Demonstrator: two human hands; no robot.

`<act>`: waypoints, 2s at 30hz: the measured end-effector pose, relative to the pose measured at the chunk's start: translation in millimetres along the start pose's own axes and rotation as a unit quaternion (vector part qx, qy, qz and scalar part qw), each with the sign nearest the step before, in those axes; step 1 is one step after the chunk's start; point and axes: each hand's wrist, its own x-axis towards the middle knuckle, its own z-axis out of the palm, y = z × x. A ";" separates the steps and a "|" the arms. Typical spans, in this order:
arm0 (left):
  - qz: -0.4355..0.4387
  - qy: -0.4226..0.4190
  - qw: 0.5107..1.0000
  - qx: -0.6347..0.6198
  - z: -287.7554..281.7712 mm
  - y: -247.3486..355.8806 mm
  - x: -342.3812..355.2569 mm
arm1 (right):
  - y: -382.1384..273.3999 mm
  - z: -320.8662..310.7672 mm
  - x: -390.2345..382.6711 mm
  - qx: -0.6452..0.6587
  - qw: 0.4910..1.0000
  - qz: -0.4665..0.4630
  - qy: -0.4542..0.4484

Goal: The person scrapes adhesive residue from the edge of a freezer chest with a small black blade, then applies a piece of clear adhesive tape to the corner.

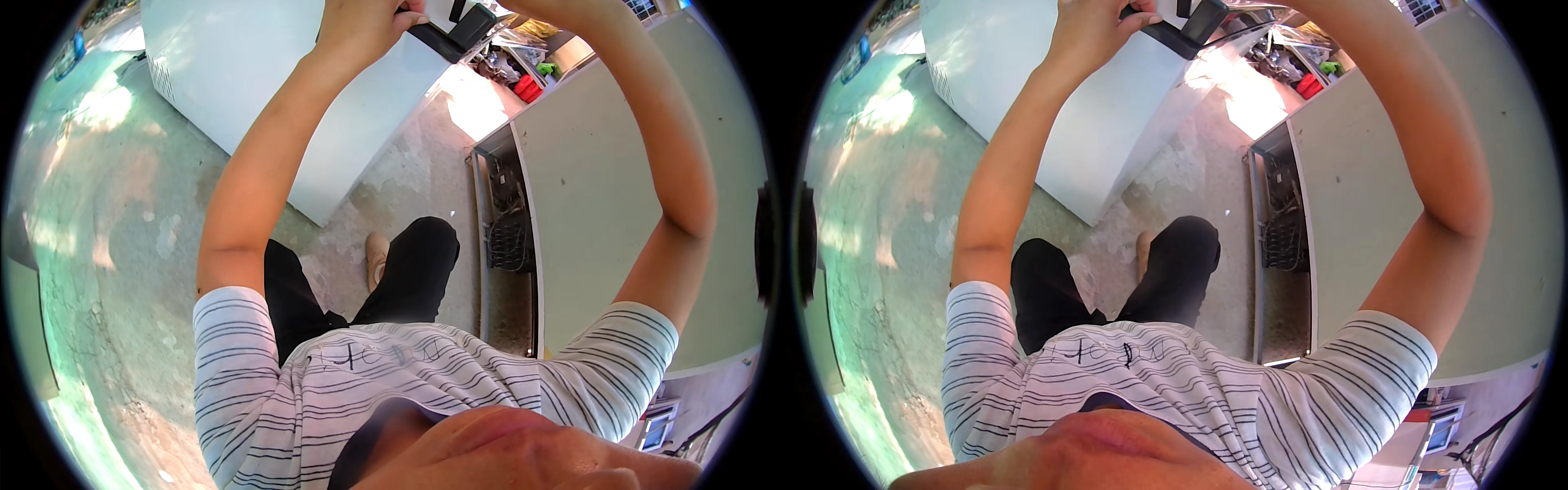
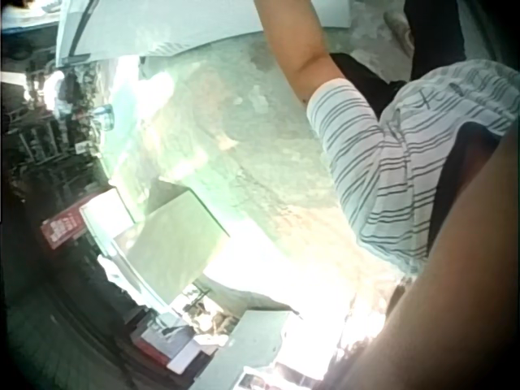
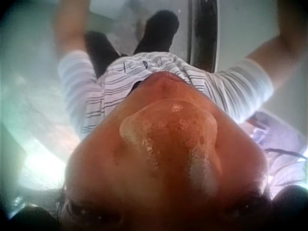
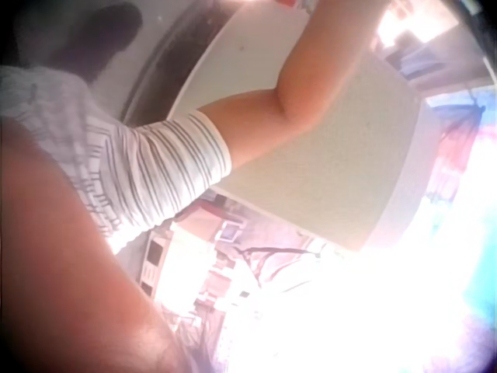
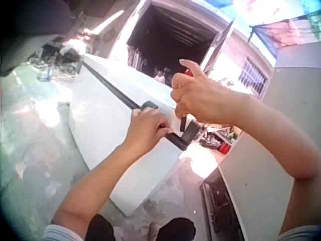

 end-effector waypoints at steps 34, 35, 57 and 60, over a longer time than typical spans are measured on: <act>0.024 0.004 0.998 -0.066 -5.1 27.3 34.8 | 15.2 30.8 -126.0 0.015 0.942 0.299 0.153; 0.035 0.005 0.998 -0.053 -2.6 27.2 35.2 | 9.5 31.7 -127.7 0.010 0.941 0.301 0.156; 0.107 0.038 0.991 0.075 10.5 28.7 30.2 | -68.0 36.7 -124.9 0.058 0.912 0.342 0.219; 0.008 0.030 0.998 -0.049 4.7 23.6 23.6 | -72.6 48.8 -131.5 0.030 0.914 0.334 0.229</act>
